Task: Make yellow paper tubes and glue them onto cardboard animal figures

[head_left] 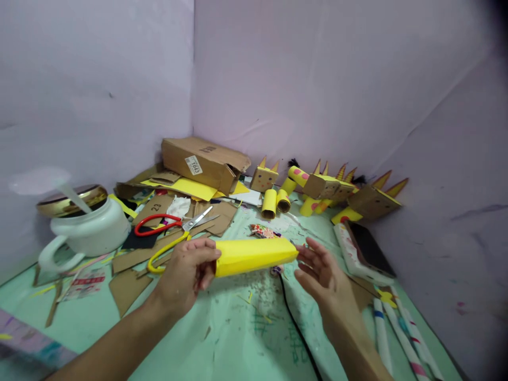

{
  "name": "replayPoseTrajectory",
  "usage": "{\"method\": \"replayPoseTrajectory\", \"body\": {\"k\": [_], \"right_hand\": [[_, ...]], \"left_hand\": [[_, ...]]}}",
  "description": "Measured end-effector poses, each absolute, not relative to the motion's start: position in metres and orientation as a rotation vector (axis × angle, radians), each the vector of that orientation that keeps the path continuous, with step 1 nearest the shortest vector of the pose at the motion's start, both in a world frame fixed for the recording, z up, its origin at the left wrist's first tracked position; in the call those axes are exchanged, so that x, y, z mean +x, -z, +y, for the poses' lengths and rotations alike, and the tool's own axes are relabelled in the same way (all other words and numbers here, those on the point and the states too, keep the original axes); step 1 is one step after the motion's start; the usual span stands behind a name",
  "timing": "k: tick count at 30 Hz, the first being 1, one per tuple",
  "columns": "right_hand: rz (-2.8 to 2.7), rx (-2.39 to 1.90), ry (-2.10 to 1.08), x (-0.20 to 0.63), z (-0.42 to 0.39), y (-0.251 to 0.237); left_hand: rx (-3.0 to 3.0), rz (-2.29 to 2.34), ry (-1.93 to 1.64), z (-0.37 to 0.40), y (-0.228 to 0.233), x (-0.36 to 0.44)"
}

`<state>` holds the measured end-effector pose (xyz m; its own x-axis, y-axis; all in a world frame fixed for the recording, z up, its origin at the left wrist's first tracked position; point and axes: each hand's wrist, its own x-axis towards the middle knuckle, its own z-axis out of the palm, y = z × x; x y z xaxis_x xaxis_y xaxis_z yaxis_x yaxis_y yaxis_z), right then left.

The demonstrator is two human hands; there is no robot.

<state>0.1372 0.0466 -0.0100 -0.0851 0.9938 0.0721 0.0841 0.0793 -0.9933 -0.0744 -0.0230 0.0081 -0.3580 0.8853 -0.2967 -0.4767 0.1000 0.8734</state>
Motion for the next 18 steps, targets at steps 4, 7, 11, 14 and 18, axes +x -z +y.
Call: {"method": "replayPoseTrajectory", "body": {"k": [4, 7, 11, 14, 18], "right_hand": [[-1.44, -1.187, -1.173, 0.141, 0.025, 0.015], [-1.33, -1.126, -1.2, 0.137, 0.022, 0.019], [-1.152, -1.0, -1.299, 0.134, 0.026, 0.02], [-1.133, -1.082, -1.269, 0.134, 0.028, 0.019], [-1.13, -1.146, -1.27, 0.135, 0.027, 0.019]], "left_hand": [[0.418, 1.17, -1.475, -0.022, -0.004, -0.069], [0.432, 1.165, -1.44, -0.021, -0.002, -0.067], [0.466, 1.176, -1.412, -0.021, 0.001, -0.064], [0.473, 1.178, -1.376, -0.022, 0.001, -0.062], [0.51, 1.136, -1.331, -0.024, 0.002, -0.062]]}}
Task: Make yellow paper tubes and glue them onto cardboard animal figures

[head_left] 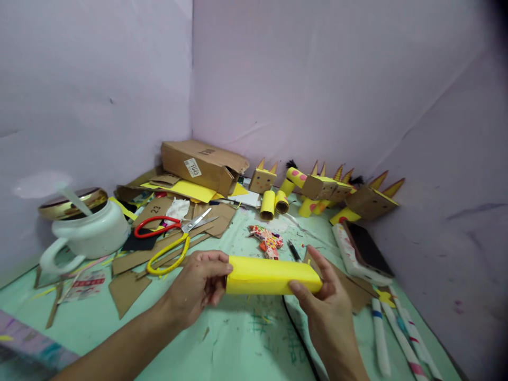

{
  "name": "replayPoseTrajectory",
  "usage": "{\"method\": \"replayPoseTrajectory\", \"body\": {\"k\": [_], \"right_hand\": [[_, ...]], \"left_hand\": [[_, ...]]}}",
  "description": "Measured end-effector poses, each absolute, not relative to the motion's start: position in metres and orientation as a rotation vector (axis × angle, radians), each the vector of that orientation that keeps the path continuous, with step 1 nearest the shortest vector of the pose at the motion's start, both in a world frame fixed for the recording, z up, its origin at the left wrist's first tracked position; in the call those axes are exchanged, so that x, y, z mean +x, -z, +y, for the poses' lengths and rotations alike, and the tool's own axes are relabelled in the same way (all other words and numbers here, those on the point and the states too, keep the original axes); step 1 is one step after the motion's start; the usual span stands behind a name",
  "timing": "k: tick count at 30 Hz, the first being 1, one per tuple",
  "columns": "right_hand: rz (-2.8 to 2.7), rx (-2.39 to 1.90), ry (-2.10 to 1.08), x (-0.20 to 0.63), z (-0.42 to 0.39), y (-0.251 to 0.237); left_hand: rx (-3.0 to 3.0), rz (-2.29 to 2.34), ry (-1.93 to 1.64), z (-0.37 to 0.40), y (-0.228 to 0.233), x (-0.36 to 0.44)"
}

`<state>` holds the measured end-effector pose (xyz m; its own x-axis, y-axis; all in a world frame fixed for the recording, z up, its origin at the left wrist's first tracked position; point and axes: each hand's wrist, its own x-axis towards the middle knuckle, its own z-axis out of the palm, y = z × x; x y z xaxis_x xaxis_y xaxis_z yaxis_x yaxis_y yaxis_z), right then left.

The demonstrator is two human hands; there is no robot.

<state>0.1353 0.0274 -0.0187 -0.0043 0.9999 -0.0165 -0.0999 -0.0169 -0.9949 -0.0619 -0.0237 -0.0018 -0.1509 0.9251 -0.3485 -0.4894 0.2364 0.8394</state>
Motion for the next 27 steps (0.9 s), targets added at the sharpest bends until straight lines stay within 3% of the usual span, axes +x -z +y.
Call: {"method": "replayPoseTrajectory", "body": {"k": [8, 16, 18, 21, 24, 27], "right_hand": [[-1.085, -1.204, -1.236, 0.138, 0.03, 0.021], [-1.118, -1.312, -1.162, 0.139, 0.022, 0.019], [-1.233, -1.428, -0.984, 0.145, 0.016, 0.018], [-1.402, -1.545, -0.473, 0.158, 0.003, 0.015], [-1.608, -1.266, -0.043, 0.162, -0.011, 0.015], [-1.904, -0.858, 0.083, 0.151, -0.021, 0.018]], "left_hand": [[0.963, 1.084, -1.227, -0.031, -0.006, -0.063], [1.028, 1.305, -1.185, -0.029, -0.009, -0.057], [1.011, 1.343, -1.193, -0.029, -0.009, -0.058], [1.003, 1.378, -1.153, -0.029, -0.009, -0.056], [1.014, 1.354, -1.079, -0.03, -0.008, -0.051], [1.037, 1.301, -0.972, -0.033, -0.005, -0.048]]}}
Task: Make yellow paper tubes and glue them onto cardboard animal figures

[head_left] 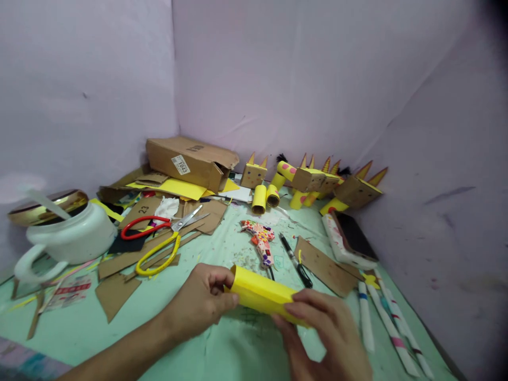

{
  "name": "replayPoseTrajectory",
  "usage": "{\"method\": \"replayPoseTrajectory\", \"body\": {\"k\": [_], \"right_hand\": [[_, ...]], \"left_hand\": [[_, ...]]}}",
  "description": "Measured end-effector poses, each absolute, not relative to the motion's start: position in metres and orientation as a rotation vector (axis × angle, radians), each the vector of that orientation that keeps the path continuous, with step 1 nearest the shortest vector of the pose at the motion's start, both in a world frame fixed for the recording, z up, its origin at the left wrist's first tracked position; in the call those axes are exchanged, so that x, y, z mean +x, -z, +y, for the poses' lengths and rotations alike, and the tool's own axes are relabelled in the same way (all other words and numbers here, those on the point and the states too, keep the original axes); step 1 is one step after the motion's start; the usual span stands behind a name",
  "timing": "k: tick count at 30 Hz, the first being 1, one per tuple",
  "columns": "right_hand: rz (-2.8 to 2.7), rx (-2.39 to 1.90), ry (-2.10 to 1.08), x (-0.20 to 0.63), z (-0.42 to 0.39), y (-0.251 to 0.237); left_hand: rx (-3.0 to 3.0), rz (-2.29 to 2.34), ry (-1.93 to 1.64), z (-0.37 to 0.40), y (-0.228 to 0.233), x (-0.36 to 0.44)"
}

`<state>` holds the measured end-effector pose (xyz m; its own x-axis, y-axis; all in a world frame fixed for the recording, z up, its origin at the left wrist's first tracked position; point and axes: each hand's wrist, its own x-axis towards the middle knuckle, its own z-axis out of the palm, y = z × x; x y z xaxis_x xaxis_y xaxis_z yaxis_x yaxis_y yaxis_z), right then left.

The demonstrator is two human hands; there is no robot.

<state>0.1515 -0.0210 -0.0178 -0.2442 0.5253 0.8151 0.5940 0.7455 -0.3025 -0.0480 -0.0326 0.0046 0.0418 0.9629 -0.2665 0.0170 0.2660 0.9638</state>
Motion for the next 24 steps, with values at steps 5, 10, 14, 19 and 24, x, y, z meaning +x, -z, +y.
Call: {"method": "replayPoseTrajectory", "body": {"k": [5, 10, 14, 19, 24], "right_hand": [[-1.987, -0.764, 0.013, 0.13, -0.027, 0.031], [-2.004, -0.775, 0.028, 0.127, -0.03, 0.036], [-2.037, -0.783, 0.044, 0.127, -0.03, 0.036], [-2.055, -0.807, 0.067, 0.127, -0.03, 0.039], [-2.079, -0.823, 0.099, 0.127, -0.031, 0.038]], "left_hand": [[0.963, 1.145, -0.834, -0.032, 0.005, -0.052], [0.705, 1.186, -0.82, -0.029, 0.01, -0.045], [0.713, 1.252, -0.832, -0.03, 0.009, -0.038], [0.738, 1.282, -0.838, -0.03, 0.006, -0.037], [0.721, 1.303, -0.822, -0.03, 0.005, -0.037]]}}
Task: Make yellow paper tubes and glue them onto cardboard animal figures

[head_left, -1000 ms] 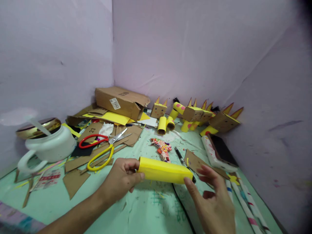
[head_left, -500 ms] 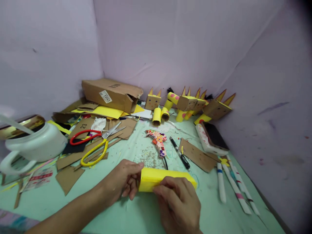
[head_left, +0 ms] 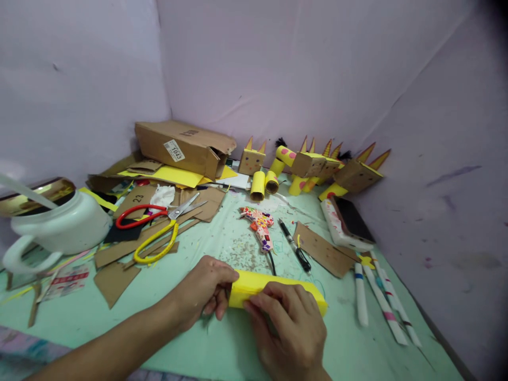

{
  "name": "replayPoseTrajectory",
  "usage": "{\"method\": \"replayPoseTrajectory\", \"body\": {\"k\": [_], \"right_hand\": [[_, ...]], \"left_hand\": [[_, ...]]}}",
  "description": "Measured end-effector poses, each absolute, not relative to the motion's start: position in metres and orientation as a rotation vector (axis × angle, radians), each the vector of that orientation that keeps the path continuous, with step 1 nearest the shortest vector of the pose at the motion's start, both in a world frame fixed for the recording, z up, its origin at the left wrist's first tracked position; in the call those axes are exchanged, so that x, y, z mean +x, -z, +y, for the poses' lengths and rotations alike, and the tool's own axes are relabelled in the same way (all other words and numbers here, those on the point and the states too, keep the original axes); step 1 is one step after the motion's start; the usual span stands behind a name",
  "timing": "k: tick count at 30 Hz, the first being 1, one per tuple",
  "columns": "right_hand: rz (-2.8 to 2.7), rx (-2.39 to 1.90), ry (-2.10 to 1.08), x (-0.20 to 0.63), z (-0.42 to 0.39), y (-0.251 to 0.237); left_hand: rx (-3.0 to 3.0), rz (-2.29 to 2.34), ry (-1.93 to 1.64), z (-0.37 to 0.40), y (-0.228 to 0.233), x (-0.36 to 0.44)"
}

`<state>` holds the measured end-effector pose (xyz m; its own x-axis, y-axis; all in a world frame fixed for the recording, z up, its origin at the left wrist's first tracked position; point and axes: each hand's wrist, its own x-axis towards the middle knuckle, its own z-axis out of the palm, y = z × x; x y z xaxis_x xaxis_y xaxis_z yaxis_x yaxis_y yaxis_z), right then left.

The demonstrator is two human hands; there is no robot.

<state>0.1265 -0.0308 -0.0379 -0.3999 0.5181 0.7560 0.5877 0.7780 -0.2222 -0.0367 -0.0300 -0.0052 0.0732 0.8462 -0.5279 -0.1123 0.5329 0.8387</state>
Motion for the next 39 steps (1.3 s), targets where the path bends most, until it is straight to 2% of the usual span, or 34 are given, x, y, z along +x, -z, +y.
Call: {"method": "replayPoseTrajectory", "body": {"k": [17, 39], "right_hand": [[-2.072, -0.834, 0.14, 0.1261, -0.0302, 0.0369], [-2.008, -0.992, 0.004, 0.1197, -0.0317, 0.0353]], "left_hand": [[0.751, 1.325, -0.787, -0.0272, 0.009, -0.0375], [0.827, 1.229, -0.747, -0.0267, 0.0079, -0.0414]]}}
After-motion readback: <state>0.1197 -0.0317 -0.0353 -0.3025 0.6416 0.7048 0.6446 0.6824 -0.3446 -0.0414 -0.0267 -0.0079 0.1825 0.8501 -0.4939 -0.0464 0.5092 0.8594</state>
